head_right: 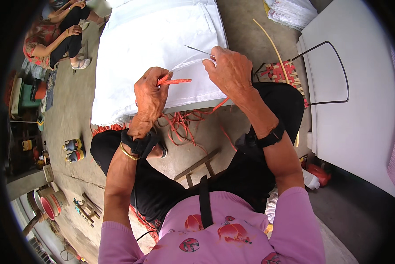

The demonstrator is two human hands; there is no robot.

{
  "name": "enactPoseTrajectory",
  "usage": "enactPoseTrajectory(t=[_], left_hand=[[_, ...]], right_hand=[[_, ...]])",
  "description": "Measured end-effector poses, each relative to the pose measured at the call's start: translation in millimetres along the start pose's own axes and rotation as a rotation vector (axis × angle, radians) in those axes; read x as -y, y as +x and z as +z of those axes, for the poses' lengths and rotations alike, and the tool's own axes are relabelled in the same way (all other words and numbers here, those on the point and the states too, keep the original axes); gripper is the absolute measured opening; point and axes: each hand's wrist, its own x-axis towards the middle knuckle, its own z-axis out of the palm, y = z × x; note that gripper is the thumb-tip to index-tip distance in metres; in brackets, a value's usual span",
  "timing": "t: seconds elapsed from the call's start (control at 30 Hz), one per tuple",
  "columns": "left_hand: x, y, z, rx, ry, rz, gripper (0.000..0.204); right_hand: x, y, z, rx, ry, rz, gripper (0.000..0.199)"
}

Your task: Tying the top of white plastic sacks using red plastic strips.

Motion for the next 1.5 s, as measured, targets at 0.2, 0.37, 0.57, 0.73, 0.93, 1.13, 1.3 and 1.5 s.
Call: enactPoseTrajectory(t=[0.2, 0.37, 0.57, 0.73, 0.93, 1.13, 1.3, 1.5], left_hand=[[4.3, 1.9, 3.3, 0.084, 0.029, 0.0, 0.01], [-2.4, 1.0, 7.9, 0.145, 0.014, 0.062, 0.012], [-1.1, 12.3, -10.1, -0.035, -0.035, 0.101, 0.011], [-7.4, 16.6, -24.2, 0.061, 0.246, 0.123, 0.019], [9.5, 11.4, -29.6, -0.003, 0.427, 0.072, 0.022], [-21.4, 13.0, -29.5, -0.047, 0.383, 0.142, 0.03], [-23.7, 12.0, -6.6, 0.031, 0.411, 0.12, 0.014], [-15.3, 9.7, -7.8, -0.166, -0.123, -0.288, 0.016]], right_hand=[[9.3, -4.1, -11.9, 0.034, 0.041, -0.028, 0.029], [25.7, -8.7, 11.0, 0.036, -0.059, -0.114, 0.026], [0.3, 10.4, 4.8, -0.338, -0.131, -0.065, 0.014], [13.3, -0.7, -14.6, -0.081, 0.026, 0.067, 0.022], [5.4, -6.8, -23.5, -0.074, 0.021, 0.061, 0.023], [-2.5, -10.5, -21.0, -0.037, 0.231, 0.077, 0.021], [15.7, -10.7, -14.0, -0.088, 0.366, -0.014, 0.019], [40.0, -9.5, 12.1, -0.1, 0.518, -0.129, 0.018]])
